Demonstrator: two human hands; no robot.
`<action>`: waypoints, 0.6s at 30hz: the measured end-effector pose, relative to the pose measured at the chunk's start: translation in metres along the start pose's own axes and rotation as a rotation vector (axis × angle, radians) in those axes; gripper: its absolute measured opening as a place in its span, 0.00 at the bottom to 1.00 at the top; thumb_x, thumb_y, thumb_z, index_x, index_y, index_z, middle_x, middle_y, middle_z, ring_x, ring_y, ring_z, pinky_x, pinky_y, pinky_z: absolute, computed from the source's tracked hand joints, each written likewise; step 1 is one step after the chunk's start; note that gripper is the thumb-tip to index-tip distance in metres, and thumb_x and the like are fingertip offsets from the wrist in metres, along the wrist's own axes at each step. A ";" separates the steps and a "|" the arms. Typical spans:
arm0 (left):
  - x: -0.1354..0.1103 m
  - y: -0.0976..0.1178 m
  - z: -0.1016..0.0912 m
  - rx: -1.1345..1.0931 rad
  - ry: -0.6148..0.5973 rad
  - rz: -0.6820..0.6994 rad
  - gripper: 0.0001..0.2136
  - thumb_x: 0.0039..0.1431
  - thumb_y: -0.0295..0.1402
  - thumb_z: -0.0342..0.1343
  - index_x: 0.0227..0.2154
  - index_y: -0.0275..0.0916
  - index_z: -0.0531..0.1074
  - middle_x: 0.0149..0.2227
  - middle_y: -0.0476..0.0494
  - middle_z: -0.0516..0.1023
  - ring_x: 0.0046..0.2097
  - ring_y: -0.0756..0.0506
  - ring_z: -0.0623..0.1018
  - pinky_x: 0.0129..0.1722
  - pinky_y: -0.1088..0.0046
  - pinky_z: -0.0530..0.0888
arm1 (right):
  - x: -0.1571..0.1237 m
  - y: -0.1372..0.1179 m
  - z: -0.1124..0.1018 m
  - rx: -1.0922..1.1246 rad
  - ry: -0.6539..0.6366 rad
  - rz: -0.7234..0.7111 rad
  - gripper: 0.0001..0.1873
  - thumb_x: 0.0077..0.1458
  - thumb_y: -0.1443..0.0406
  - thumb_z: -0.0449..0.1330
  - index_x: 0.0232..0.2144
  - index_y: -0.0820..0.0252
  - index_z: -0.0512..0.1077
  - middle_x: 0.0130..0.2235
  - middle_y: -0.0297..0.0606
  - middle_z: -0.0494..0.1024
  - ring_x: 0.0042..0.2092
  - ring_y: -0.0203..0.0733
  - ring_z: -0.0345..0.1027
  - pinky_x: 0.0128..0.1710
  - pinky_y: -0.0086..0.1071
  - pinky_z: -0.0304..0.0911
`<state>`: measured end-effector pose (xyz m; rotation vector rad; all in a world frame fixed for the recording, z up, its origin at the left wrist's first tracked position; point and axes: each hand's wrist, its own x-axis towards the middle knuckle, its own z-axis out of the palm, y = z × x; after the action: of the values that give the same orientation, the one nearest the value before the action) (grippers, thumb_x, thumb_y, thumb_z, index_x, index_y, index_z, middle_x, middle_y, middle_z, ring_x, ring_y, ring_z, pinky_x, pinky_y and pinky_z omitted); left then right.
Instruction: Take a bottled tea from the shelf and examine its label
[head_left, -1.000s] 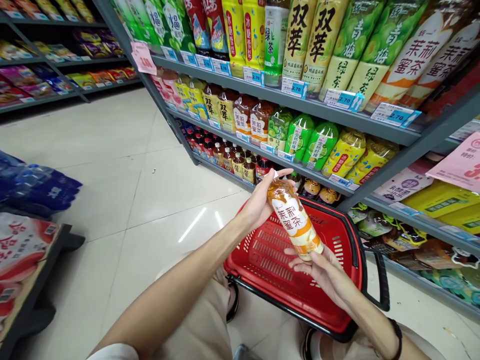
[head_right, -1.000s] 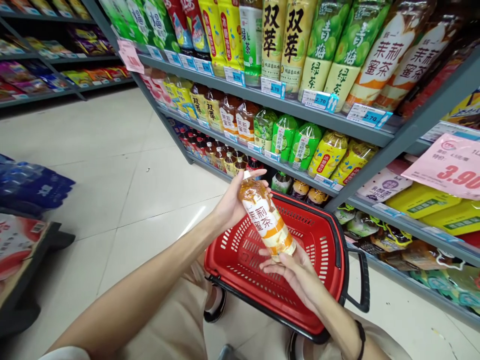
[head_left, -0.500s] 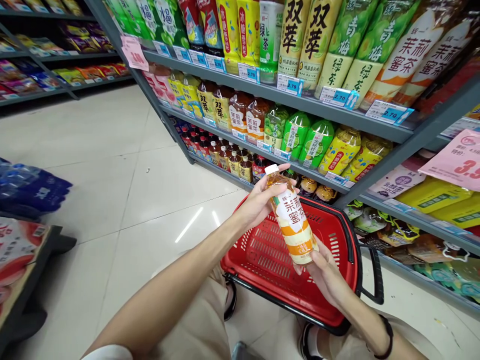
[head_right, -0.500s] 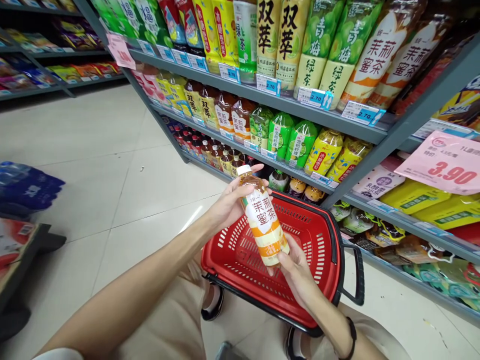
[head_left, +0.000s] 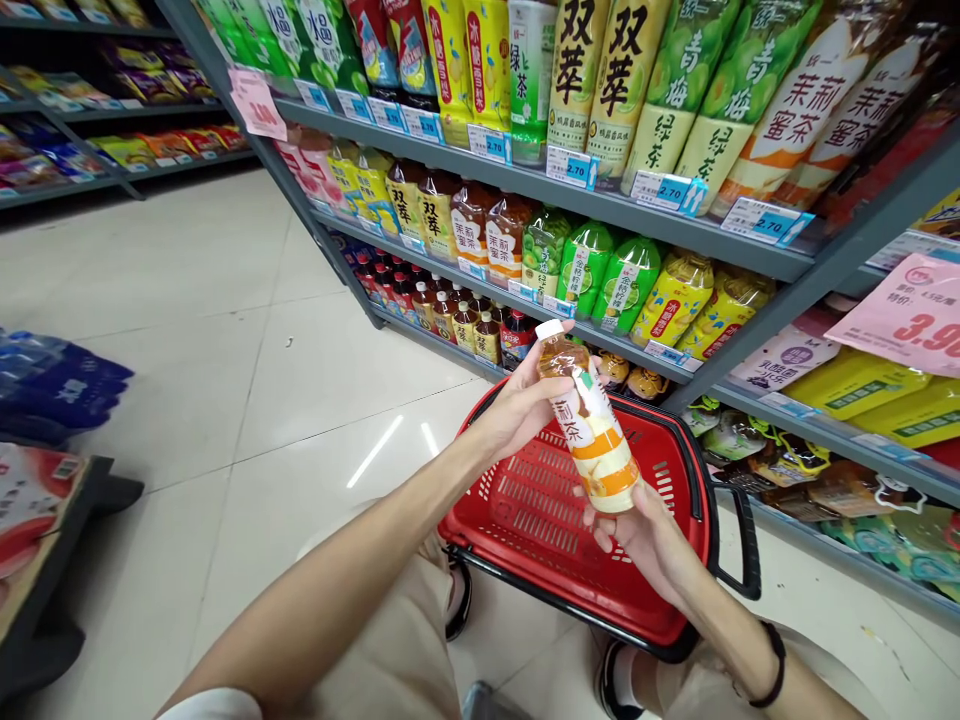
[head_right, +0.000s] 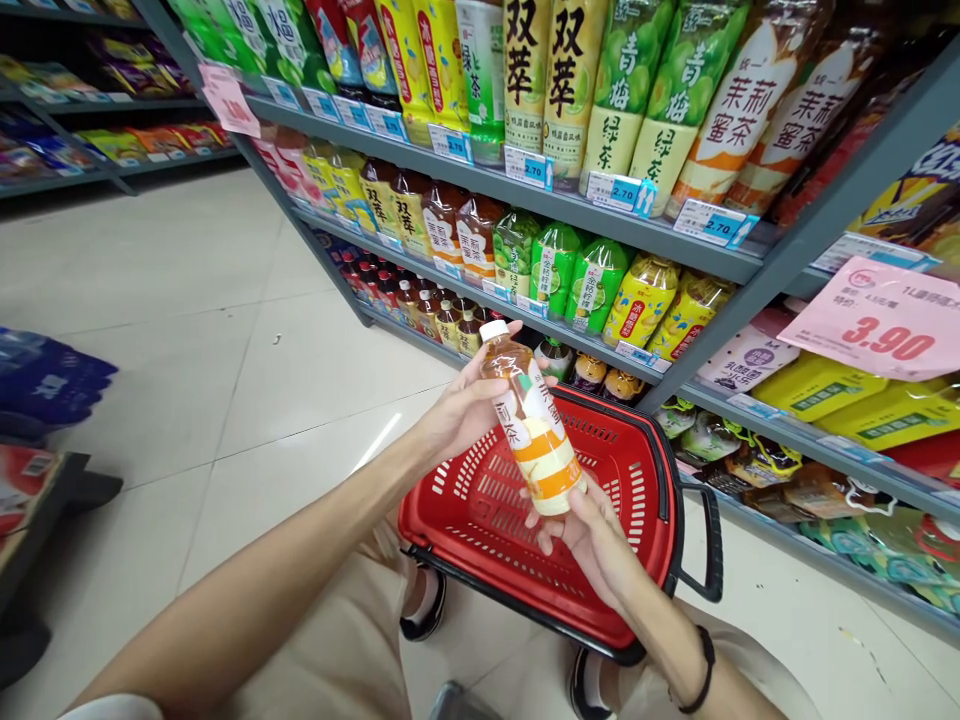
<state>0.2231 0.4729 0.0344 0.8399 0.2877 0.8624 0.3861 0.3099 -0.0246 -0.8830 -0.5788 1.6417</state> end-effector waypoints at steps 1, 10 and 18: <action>0.000 0.000 0.001 -0.001 -0.012 0.001 0.41 0.55 0.32 0.70 0.70 0.52 0.61 0.55 0.39 0.81 0.57 0.34 0.81 0.58 0.51 0.75 | 0.000 0.001 -0.001 0.020 0.009 0.008 0.26 0.61 0.48 0.68 0.51 0.60 0.77 0.45 0.48 0.83 0.37 0.43 0.75 0.27 0.30 0.67; 0.001 -0.005 0.005 0.135 0.153 0.090 0.30 0.49 0.34 0.75 0.56 0.44 0.74 0.52 0.42 0.81 0.52 0.41 0.80 0.57 0.61 0.73 | -0.003 -0.001 0.008 -0.082 0.058 -0.059 0.22 0.61 0.52 0.70 0.51 0.58 0.74 0.44 0.46 0.83 0.36 0.45 0.74 0.25 0.32 0.68; 0.000 -0.014 -0.005 0.240 0.135 0.080 0.24 0.46 0.41 0.77 0.45 0.38 0.81 0.45 0.40 0.84 0.45 0.43 0.81 0.51 0.63 0.74 | -0.005 0.004 0.007 -0.034 0.077 0.000 0.23 0.60 0.51 0.70 0.50 0.55 0.72 0.46 0.46 0.84 0.27 0.38 0.73 0.21 0.28 0.63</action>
<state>0.2283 0.4708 0.0207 1.0228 0.4863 0.9736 0.3784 0.3043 -0.0222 -0.9665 -0.5549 1.5951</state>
